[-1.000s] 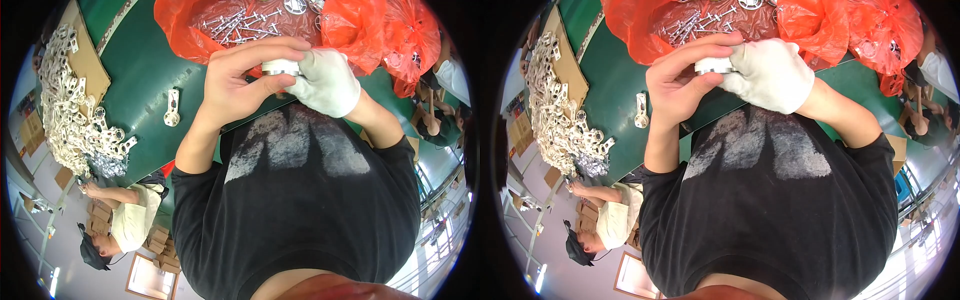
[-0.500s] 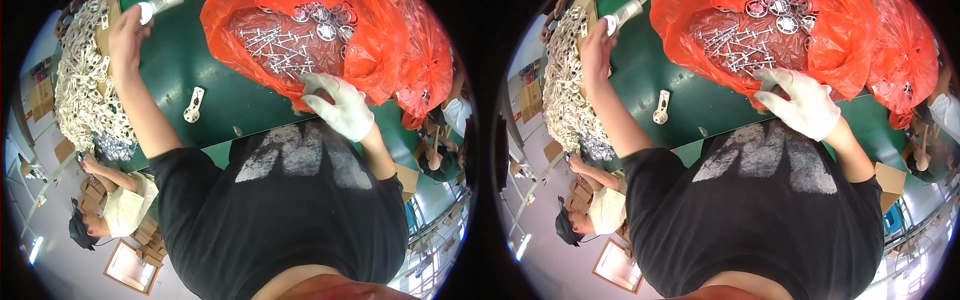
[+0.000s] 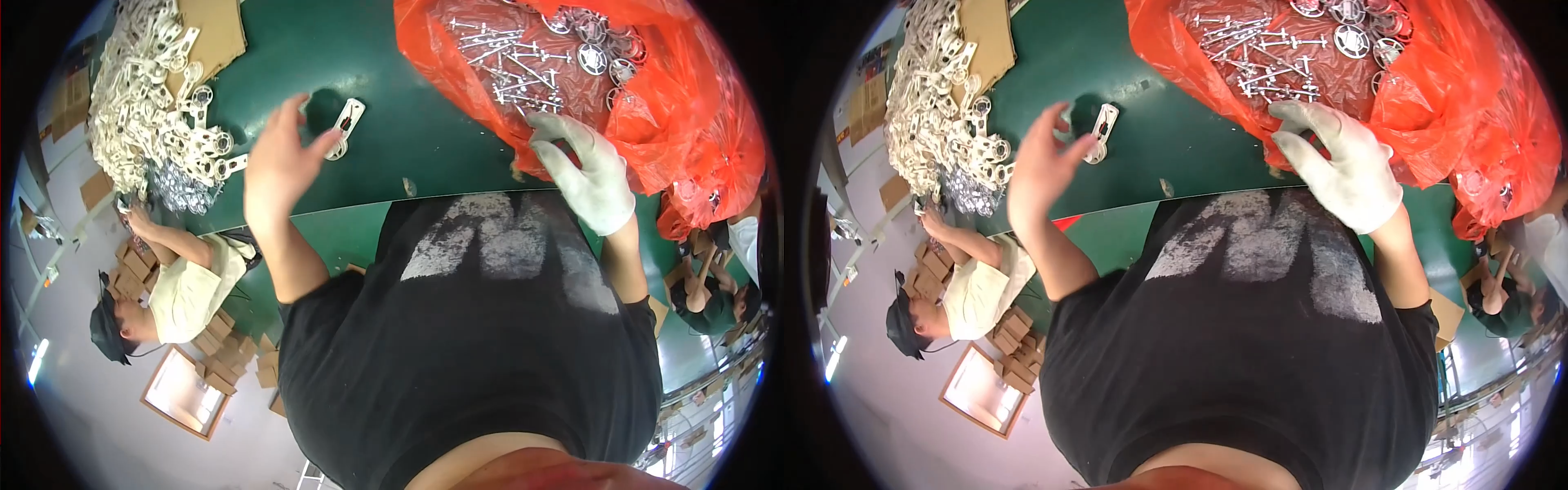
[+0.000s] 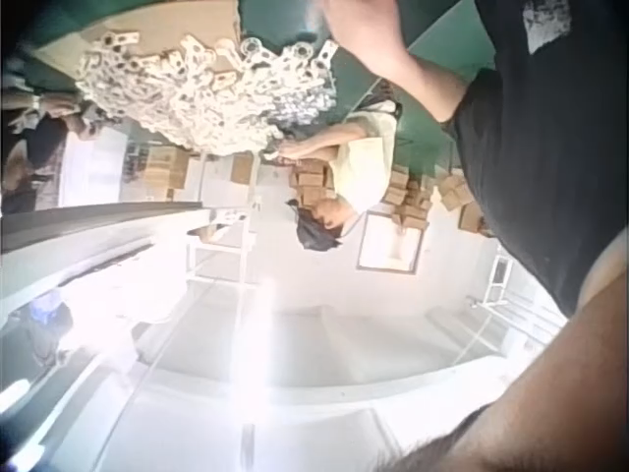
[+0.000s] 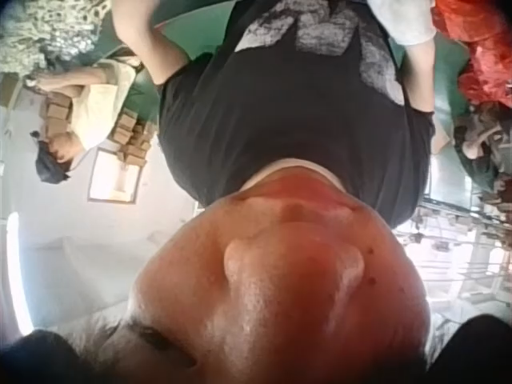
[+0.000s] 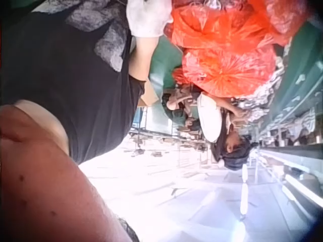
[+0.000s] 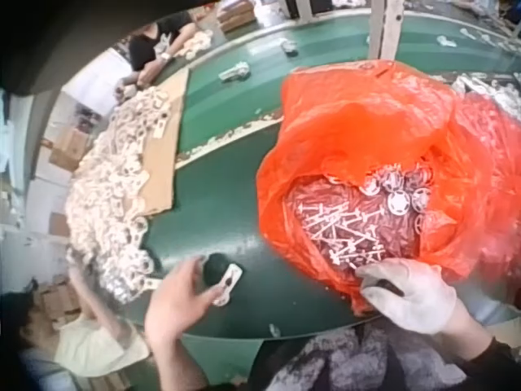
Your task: The person assembles small hardware components by hand, combining plastic housings and metal rings from red plastic bags and cardboard boxes.
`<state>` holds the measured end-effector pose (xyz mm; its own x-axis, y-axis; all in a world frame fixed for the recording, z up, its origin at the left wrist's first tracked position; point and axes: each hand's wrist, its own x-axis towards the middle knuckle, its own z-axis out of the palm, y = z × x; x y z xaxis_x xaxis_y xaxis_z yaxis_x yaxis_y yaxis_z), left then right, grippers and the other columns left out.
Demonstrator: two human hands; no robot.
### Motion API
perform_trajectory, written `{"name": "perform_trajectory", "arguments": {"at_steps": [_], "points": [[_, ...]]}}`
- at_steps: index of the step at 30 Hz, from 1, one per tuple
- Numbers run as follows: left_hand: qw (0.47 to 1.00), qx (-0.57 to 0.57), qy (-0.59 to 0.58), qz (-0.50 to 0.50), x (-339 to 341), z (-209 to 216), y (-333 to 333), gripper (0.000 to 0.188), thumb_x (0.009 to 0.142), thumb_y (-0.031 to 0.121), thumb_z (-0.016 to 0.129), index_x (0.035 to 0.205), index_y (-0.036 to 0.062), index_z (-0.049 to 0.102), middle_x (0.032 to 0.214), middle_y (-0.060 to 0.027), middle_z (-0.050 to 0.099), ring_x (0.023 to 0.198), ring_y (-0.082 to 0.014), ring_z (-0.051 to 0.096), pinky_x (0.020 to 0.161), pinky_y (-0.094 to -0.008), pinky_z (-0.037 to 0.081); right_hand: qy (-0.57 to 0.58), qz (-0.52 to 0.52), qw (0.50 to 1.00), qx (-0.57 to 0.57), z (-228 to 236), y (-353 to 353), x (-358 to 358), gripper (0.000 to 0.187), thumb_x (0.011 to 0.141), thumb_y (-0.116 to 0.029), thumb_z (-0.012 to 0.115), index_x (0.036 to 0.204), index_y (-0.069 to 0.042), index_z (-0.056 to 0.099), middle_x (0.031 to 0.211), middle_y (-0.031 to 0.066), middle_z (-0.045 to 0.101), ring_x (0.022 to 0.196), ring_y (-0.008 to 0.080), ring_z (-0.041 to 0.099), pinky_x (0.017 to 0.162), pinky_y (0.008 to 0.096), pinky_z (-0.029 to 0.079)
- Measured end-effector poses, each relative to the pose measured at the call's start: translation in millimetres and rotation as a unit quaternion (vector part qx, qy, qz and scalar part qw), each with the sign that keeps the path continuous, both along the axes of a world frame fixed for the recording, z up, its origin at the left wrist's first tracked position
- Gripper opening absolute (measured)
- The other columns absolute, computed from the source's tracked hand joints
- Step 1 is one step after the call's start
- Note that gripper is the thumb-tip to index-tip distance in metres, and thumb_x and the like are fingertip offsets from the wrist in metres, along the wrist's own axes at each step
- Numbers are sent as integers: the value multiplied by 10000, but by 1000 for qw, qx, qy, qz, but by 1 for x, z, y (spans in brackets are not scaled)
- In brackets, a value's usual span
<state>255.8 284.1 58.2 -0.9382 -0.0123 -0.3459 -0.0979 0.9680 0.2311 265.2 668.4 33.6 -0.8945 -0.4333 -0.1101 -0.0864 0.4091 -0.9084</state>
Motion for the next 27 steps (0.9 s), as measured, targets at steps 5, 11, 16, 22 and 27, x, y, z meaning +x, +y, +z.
{"name": "perform_trajectory", "arguments": {"at_steps": [5,11,16,22,27], "points": [[981,85,76,160,56,-20,43,483,858,210,812,1267,49,611,1071,-117,665,730,-242,703,669,-379,550,-7,53,998,35,9,-10,-16,351,953,-211,660,1251,-26,666,1035,159,717,969,338,705,902,412,554],[867,487,-75,76,27,0,98,236,847,116,792,1038,13,700,621,42,586,561,12,490,497,-195,334,376,76,915,122,16,-31,-26,520,766,-15,722,1256,-184,682,1354,43,600,1247,333,571,983,487,517],[797,586,-104,-106,-34,-2,163,220,1018,164,541,943,-2,665,659,-82,568,606,-146,580,590,-299,448,287,-24,946,149,15,4,-14,401,771,-151,781,1154,-82,688,998,116,704,999,340,675,927,466,526],[874,187,312,-322,-91,-64,226,380,931,290,707,1249,100,619,1176,-120,658,912,-320,729,725,-412,595,36,-370,912,175,5,45,13,392,888,-233,771,1215,-27,702,989,179,754,864,215,749,802,339,579],[923,127,145,-332,-100,-29,259,446,859,342,756,1166,57,603,1159,-169,631,822,-332,711,642,-433,583,28,-400,903,156,-3,54,21,397,885,-218,772,1226,-28,699,999,178,757,887,218,758,814,331,584]]}}
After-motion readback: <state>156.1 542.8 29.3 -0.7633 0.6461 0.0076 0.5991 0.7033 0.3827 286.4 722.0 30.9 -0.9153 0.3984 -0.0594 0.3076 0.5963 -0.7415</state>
